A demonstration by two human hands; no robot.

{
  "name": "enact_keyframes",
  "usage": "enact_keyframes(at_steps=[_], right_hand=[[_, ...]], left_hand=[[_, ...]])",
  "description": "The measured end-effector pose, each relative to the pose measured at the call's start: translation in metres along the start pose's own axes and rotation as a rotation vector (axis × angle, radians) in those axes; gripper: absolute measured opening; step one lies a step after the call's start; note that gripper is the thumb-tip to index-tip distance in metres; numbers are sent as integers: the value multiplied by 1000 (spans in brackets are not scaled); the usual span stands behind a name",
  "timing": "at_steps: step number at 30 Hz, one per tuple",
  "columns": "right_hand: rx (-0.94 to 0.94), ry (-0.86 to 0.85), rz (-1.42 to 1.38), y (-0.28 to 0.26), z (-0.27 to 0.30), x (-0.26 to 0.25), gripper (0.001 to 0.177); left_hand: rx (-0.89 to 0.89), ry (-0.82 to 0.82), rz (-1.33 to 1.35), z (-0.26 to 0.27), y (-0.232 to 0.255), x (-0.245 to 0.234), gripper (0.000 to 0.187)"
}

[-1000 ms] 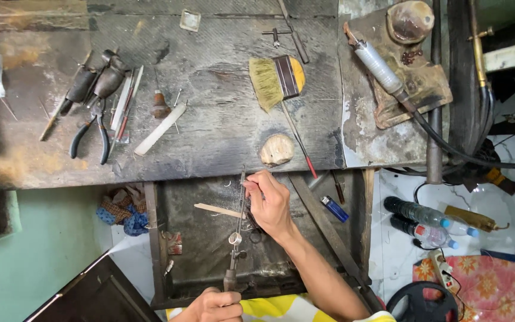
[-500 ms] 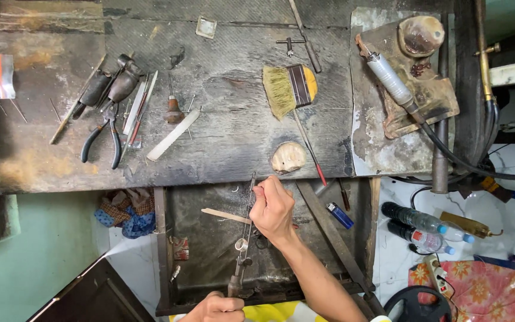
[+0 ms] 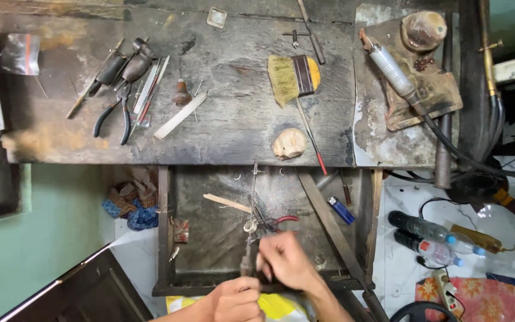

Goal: Grinding a metal component with a rotary tool and then cutting it with a jeweler's saw at a workbench.

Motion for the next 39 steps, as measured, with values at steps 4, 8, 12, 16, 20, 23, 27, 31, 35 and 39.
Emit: enact_keyframes(at_steps=[4,8,12,16,20,23,27,31,35,39], right_hand=[[407,-292,-444,25,45,23,13],[-289,-32,-129,-26,44,-27,14],[-410,146,-182,-53,42,-39,13],[-707,468,153,-51,47,-64,30],[-720,575,202,-23,47,-72,57],[-733,539,156,-21,43,-64,59],[-730,560,247,-52,32,-57,44],[-773,545,344,-54,30,-48,43],[-792,517,373,-62,28,-47,43],[-786,505,340,-52,30,-45,42]], left_hand=[[36,-205,-79,-54,11,15,20],[248,47,-172,-118,12,-38,47],[-79,298,-502,-151,-65,-136,14],[-392,227,-937,-122,-164,-198,30],[-418,172,-1061,-97,-194,-203,18],[-476,220,-859,-99,-173,-181,9],[-912,295,-381,-92,-149,-126,13],[-1079,257,-110,-82,-138,-89,13],[-1182,321,-6,-79,-137,-85,13],[-1229,437,106,-63,-150,-88,14]])
Point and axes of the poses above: each hand's wrist, its own z-axis away from the middle knuckle, its own x-axis out of the palm, y = z × x, the point moved 10 cm from there along -z, towards the middle knuckle, and after that the axes turned 14 degrees about y, right-handed, at the moved point
